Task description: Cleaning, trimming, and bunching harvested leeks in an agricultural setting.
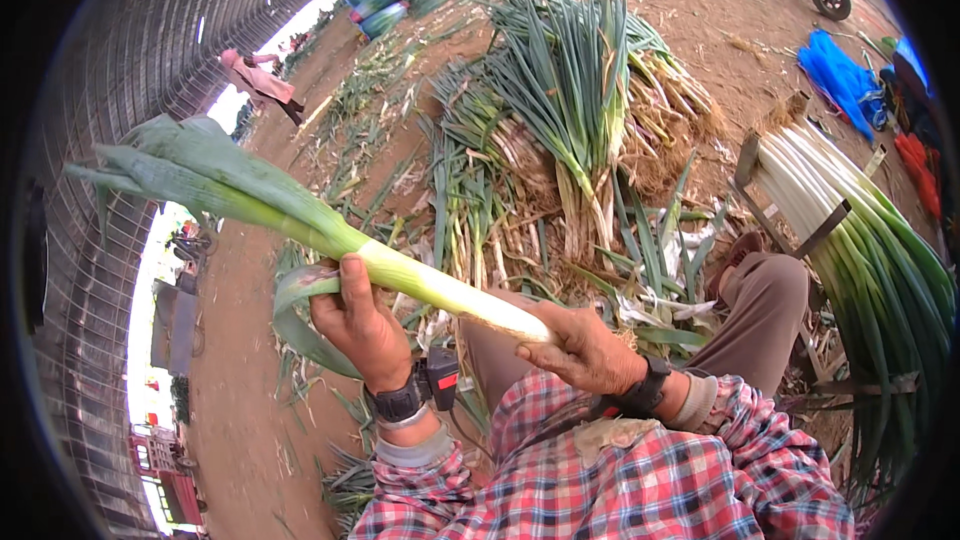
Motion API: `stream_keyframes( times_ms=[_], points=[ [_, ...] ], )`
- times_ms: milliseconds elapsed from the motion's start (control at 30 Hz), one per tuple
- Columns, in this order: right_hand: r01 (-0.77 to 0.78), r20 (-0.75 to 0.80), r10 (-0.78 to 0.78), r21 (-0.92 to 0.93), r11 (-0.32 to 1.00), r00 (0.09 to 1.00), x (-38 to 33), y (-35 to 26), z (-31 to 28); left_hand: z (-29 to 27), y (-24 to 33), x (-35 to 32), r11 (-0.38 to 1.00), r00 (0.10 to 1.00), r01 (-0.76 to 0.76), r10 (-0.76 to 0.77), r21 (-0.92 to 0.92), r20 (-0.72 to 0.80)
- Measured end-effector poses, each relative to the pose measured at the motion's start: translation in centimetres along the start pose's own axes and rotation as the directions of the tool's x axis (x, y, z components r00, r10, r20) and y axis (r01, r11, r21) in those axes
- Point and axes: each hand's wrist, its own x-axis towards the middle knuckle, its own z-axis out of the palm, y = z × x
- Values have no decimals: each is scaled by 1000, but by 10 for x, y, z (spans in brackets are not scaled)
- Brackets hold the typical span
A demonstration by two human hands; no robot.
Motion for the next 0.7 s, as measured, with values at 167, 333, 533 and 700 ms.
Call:
stream_keyframes(
  times_ms=[167,333,533,700],
  points=[
    [210,-173,-237,-162,964,956,7,8,1,30,18,-11,874,944,-324,322,362,68],
    [272,-207,-342,-304,913,917,15,20,-9,33,27,-40,938,948,-143,39,316,315],
    [383,-191,-459,-332,862,868,28,-2,-25,-3,39,-81,976,476,143,-211,162,854],
    [363,-165,-472,-441,821,866,20,-2,-22,-148,-12,-102,225,110,966,-808,130,579]
  ],
)
